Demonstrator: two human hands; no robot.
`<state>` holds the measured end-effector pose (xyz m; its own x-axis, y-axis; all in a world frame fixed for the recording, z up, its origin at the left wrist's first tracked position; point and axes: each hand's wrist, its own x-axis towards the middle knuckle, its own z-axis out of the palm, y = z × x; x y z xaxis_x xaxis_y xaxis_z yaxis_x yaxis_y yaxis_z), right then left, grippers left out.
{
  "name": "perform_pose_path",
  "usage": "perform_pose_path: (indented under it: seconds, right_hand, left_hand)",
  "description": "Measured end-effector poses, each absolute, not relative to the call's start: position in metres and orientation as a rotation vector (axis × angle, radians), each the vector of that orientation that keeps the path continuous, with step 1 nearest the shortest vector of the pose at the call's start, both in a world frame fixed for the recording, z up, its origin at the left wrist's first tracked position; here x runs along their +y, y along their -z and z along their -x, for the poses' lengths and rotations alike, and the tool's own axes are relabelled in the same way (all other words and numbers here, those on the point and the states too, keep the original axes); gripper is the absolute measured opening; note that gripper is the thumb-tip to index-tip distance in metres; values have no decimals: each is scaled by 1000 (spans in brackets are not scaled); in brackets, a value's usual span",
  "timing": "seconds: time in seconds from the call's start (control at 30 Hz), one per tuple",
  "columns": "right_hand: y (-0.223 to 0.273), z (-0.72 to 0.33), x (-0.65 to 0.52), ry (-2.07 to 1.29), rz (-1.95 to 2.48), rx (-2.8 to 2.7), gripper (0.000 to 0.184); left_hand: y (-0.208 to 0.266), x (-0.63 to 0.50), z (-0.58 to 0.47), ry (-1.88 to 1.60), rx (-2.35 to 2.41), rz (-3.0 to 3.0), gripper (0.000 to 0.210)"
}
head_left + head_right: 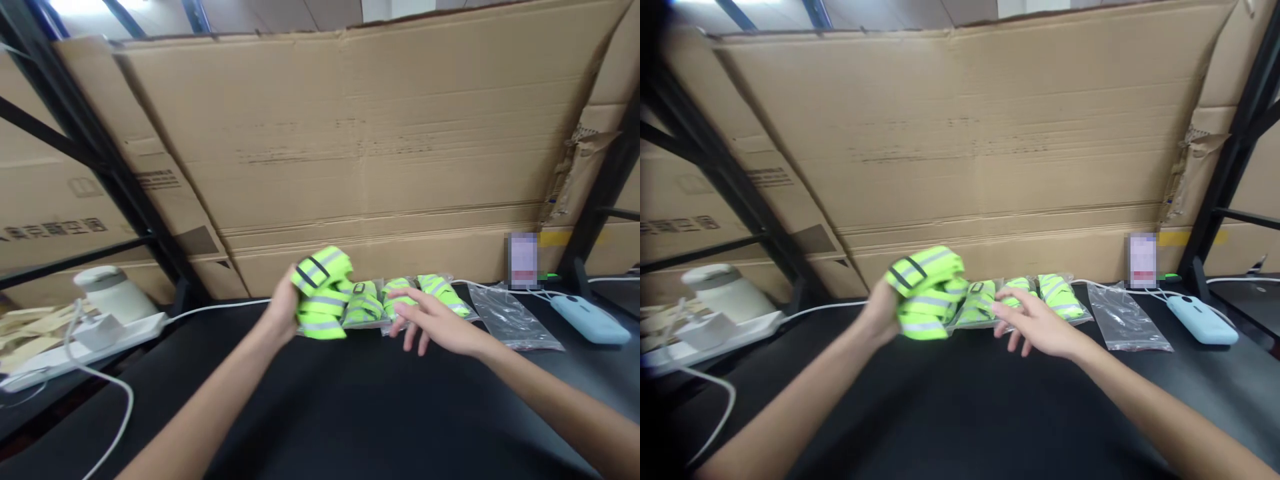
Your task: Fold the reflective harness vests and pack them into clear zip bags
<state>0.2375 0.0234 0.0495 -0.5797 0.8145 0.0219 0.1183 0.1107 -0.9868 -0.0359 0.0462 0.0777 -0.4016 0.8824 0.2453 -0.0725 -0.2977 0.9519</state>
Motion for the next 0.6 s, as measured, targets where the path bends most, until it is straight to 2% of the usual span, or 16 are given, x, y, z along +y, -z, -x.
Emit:
perform_pose_path:
  seconds: [0.13,0.2,0.27,0.37,0.47,0.6]
  right_hand:
    - [-89,-220,54,-1329,1036,-1995,103]
    - [-98,-220,68,-1153,1067,-2088,113]
    - [-102,-226,79,-943,1028,-2099,105]
    - [-107,-244,84,-762,951,-2116,82]
    - [-117,-265,79,-830,921,-2192,66]
    - [-132,-282,71,-884,948,-2270,35]
  left_hand:
    - [-54,62,-36,-1516,1132,-1168,21]
    - [-53,75,-57,-1504,1100,-1194,20]
    - [-59,88,-66,-1485,1068,-1233,20]
    - [-73,99,-66,-1354,993,-1328,19]
    - [-88,96,-56,-1200,912,-1488,19]
    - [-108,81,-37,-1047,837,-1877,25]
